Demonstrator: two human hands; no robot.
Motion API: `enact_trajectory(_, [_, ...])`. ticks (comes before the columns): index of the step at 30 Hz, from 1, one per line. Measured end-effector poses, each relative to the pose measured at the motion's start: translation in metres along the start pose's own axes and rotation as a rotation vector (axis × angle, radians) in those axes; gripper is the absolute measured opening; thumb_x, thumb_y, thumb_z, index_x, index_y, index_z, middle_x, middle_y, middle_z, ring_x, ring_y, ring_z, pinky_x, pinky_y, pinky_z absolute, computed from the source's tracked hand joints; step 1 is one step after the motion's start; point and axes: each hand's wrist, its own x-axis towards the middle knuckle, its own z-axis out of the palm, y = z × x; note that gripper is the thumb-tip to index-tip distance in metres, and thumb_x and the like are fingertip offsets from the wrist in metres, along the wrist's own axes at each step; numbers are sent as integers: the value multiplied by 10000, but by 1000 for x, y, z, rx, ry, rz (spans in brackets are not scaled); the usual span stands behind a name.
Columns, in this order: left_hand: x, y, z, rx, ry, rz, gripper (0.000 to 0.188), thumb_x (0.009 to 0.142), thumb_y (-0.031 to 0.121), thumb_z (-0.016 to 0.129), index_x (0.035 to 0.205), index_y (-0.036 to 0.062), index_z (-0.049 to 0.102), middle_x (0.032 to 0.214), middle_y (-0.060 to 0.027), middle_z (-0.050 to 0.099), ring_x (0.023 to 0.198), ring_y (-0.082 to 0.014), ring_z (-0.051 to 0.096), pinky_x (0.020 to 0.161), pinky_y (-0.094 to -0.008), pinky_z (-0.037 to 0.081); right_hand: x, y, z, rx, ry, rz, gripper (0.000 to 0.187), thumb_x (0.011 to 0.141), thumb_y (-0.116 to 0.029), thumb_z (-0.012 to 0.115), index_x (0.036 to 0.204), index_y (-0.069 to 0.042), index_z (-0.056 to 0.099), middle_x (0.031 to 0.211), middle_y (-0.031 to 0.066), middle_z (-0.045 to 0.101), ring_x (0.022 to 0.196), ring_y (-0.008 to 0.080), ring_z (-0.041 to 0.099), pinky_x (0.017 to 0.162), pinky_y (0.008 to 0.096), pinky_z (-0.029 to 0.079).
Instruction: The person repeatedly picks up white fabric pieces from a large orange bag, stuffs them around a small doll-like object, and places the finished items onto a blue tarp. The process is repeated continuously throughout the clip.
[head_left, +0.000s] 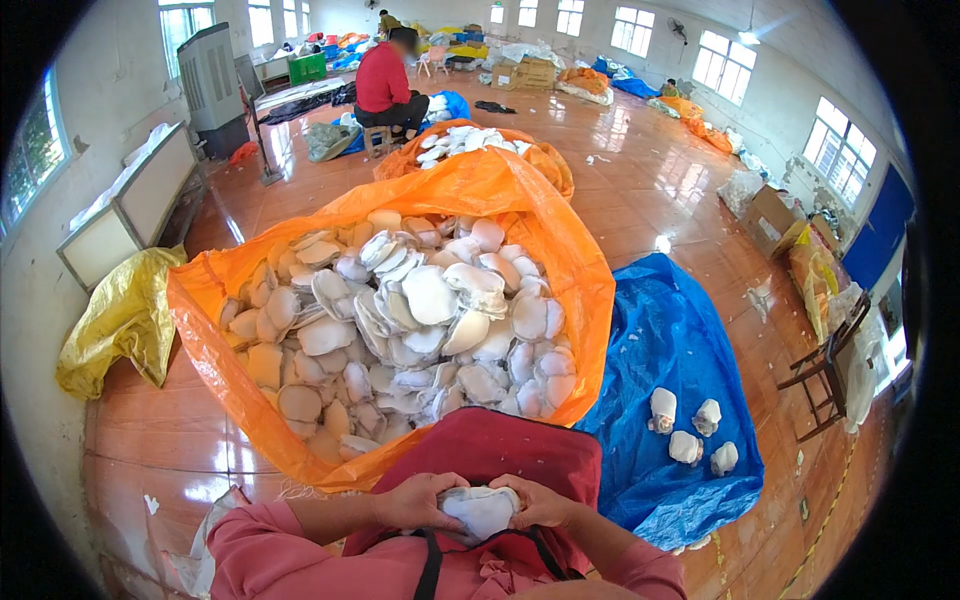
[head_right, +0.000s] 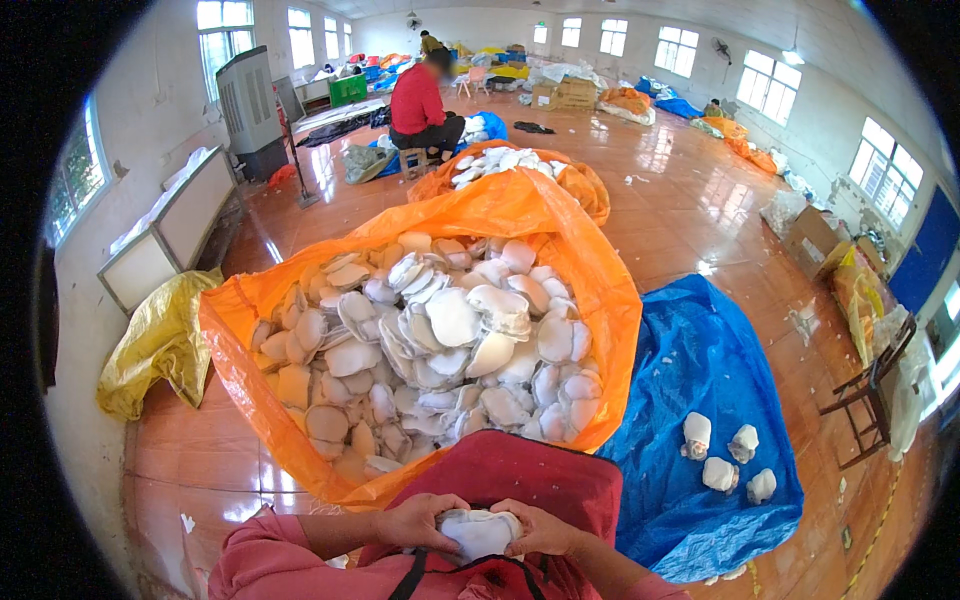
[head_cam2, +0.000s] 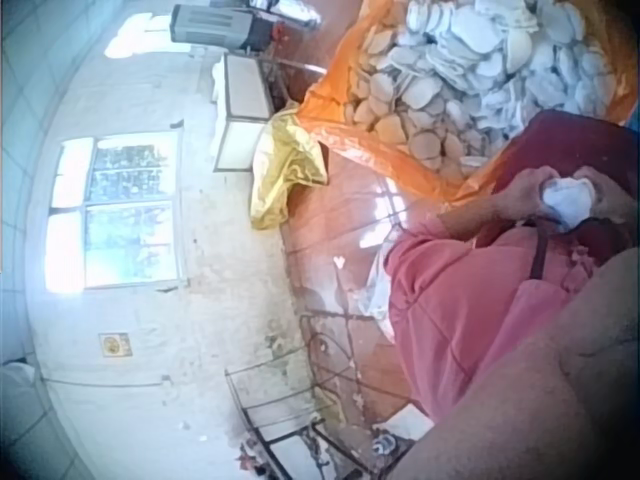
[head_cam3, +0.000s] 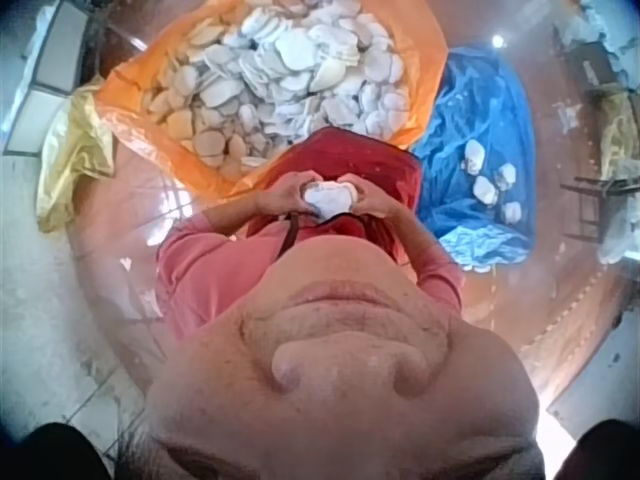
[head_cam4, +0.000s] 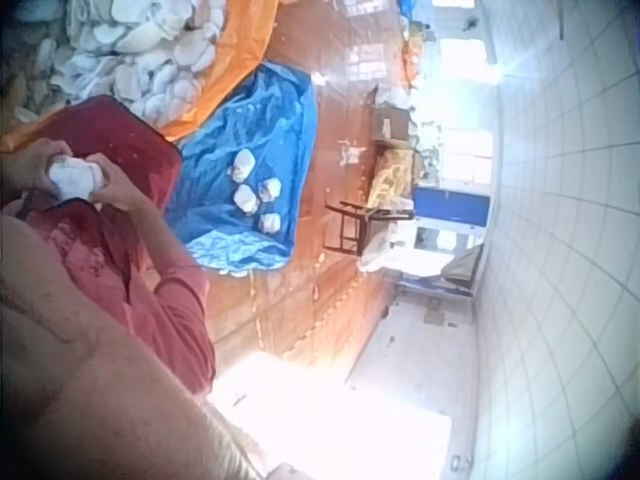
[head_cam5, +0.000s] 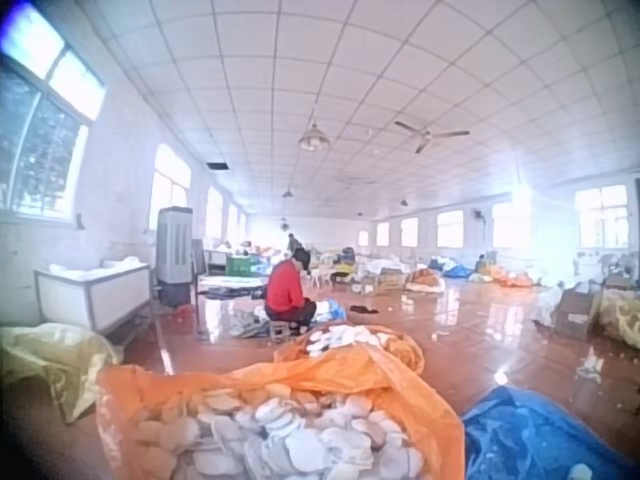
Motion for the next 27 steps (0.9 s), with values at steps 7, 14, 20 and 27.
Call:
enact_trajectory(7, [-4, -11, 25, -87, 46, -77, 577, 735, 225, 853, 1207, 54, 567, 968, -93, 683, 886, -167, 656, 795, -307, 521, -7, 41, 7, 83, 174, -42, 656, 751, -11, 723, 1341, -68, 442, 1183, 39, 527, 1098, 149, 504, 967, 318, 428])
enact_trajectory(14, [0, -17, 34, -41, 34, -80, 586, 730, 220, 853, 1208, 39, 568, 978, -110, 686, 919, -175, 654, 810, -326, 518, -16, 54, 25, 13, 310, -79, 608, 775, -22, 760, 1305, -80, 467, 1158, 30, 554, 1084, 154, 538, 953, 313, 447])
enact_trajectory(20, [10, -37, 47, -649, -158, -332, 623, 760, 270, 812, 1252, 21, 522, 1133, -106, 633, 1049, -224, 620, 929, -336, 485, -15, 72, 31, 134, 349, -132, 591, 785, -35, 788, 1284, -99, 476, 1143, 25, 570, 1071, 149, 551, 916, 311, 476])
enact_trajectory(27, [6, -30, 40, -1004, -262, -260, 673, 769, 152, 797, 1327, 46, 436, 1223, -70, 555, 1151, -172, 543, 989, -329, 453, -22, 81, 36, 182, 408, -262, 593, 767, -22, 801, 1259, -117, 484, 1134, 34, 595, 1041, 147, 576, 868, 335, 506])
